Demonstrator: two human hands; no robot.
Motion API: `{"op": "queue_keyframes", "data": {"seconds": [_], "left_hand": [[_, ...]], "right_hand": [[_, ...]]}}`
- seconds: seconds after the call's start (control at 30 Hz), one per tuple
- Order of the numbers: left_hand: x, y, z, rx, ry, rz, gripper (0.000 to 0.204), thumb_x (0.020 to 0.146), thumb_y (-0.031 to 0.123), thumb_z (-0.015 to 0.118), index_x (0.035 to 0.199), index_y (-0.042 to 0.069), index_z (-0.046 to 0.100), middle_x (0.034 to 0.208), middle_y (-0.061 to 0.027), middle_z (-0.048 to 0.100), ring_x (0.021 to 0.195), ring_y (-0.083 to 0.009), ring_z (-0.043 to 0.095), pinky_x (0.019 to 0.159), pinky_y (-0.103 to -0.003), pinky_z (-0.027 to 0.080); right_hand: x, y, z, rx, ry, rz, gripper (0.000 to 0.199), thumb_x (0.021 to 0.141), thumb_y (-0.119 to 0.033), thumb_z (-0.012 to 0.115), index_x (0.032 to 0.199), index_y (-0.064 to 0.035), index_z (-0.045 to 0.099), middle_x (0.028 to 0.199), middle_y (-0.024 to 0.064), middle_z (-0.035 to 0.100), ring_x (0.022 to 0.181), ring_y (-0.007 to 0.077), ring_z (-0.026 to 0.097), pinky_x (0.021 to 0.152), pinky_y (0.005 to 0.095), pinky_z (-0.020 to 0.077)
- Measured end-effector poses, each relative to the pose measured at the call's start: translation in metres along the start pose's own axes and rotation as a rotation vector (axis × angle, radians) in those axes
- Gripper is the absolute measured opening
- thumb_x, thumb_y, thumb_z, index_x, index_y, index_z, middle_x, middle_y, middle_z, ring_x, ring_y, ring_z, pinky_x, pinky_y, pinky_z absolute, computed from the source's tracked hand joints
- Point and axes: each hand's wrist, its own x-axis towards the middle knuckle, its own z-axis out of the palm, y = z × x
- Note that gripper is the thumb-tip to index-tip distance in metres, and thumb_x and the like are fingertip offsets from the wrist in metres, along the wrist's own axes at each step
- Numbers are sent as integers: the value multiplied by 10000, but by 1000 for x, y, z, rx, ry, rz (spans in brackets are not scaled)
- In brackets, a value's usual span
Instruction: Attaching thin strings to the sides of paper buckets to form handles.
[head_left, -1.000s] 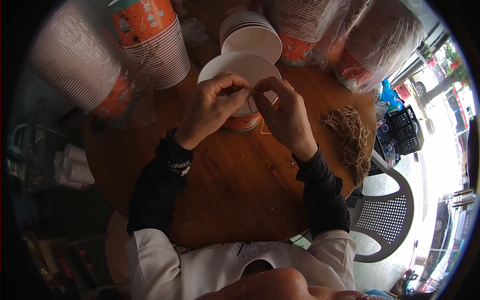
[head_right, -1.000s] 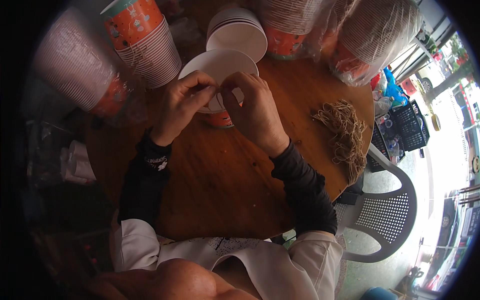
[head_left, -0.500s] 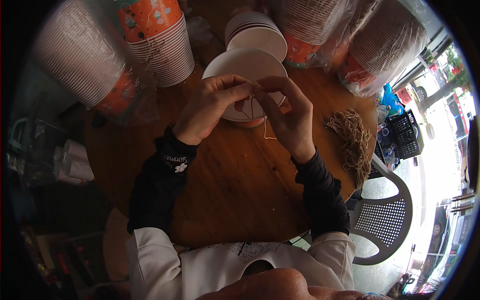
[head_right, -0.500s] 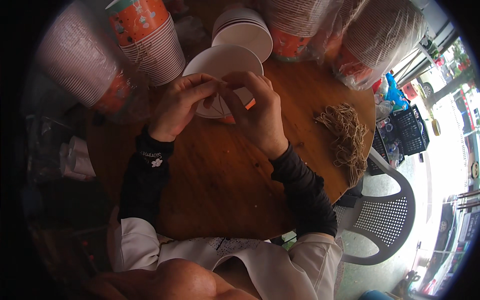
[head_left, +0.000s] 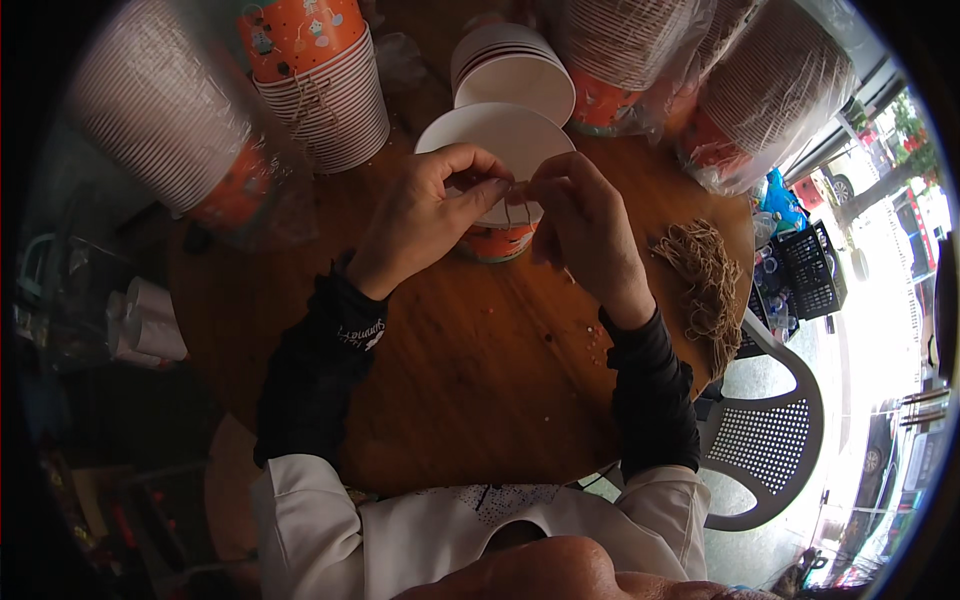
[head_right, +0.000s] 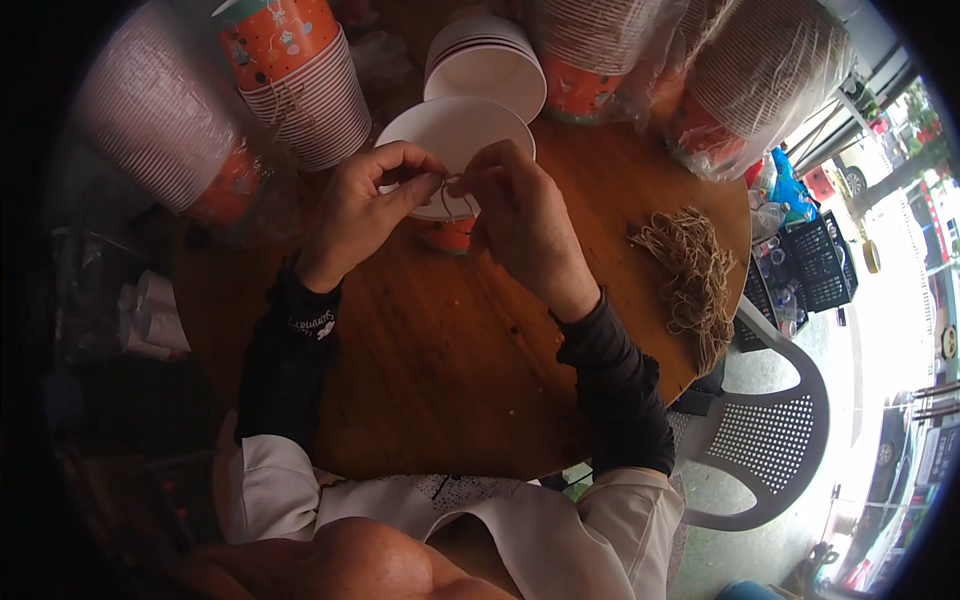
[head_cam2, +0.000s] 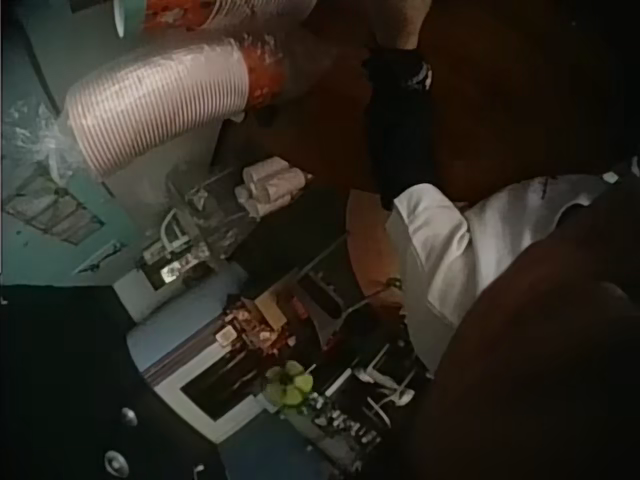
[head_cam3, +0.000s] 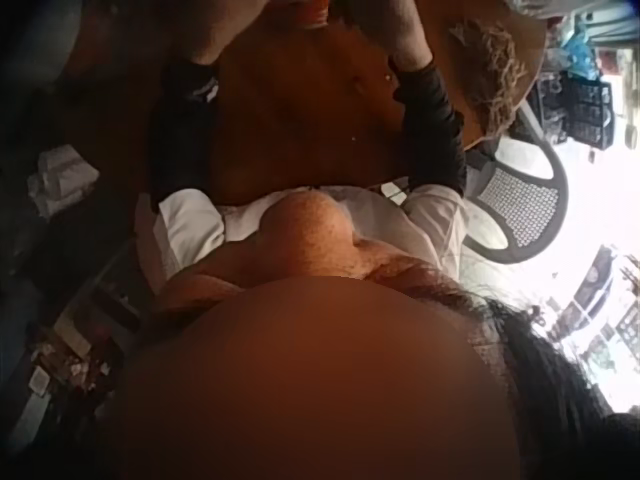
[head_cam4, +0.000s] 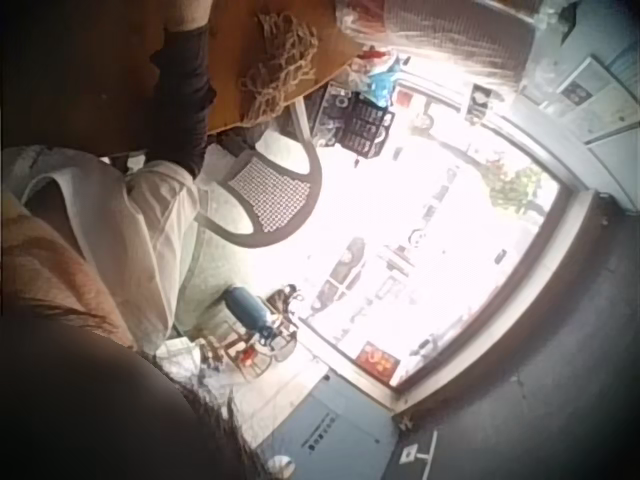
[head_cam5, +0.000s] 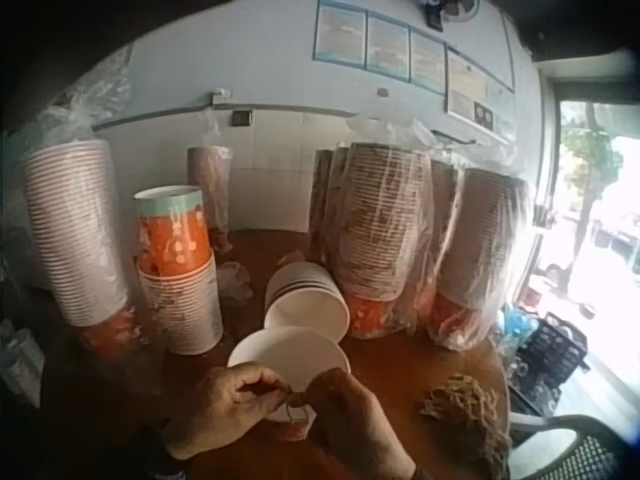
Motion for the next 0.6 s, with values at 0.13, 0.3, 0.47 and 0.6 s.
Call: {"op": "queue_keyframes", "data": {"seconds": [0.13, 0.3, 0.47, 0.6], "left_hand": [[0, 2, 4, 18, 9, 1, 105, 893, 63, 629, 975, 12, 670, 880, -15, 693, 819, -70, 617, 745, -234, 482], [-2, 0, 10, 72, 19, 62, 100, 880, 56, 631, 959, 7, 668, 853, -56, 694, 802, -106, 644, 752, -255, 495], [-2, -4, 12, 224, 43, 207, 82, 845, 51, 660, 921, 24, 669, 806, -77, 676, 764, -173, 664, 759, -279, 512], [-4, 1, 7, 503, -119, 300, 83, 819, 37, 676, 901, 28, 672, 828, -87, 672, 770, -201, 662, 779, -294, 524]], "right_hand": [[2, 8, 0, -87, 25, -64, 72, 989, -55, 453, 1060, -49, 460, 727, 76, 640, 573, 139, 614, 506, 299, 470], [-1, 10, 10, -325, 169, -200, 88, 976, -54, 484, 1062, -60, 468, 732, 146, 645, 647, 301, 672, 547, 372, 497], [1, 13, 9, -442, 232, -336, 118, 964, -58, 520, 1072, -78, 476, 783, 184, 658, 721, 387, 671, 563, 405, 502], [4, 24, 8, -526, 303, -429, 116, 956, -49, 533, 1057, -85, 491, 788, 182, 654, 714, 394, 665, 552, 408, 498]]}}
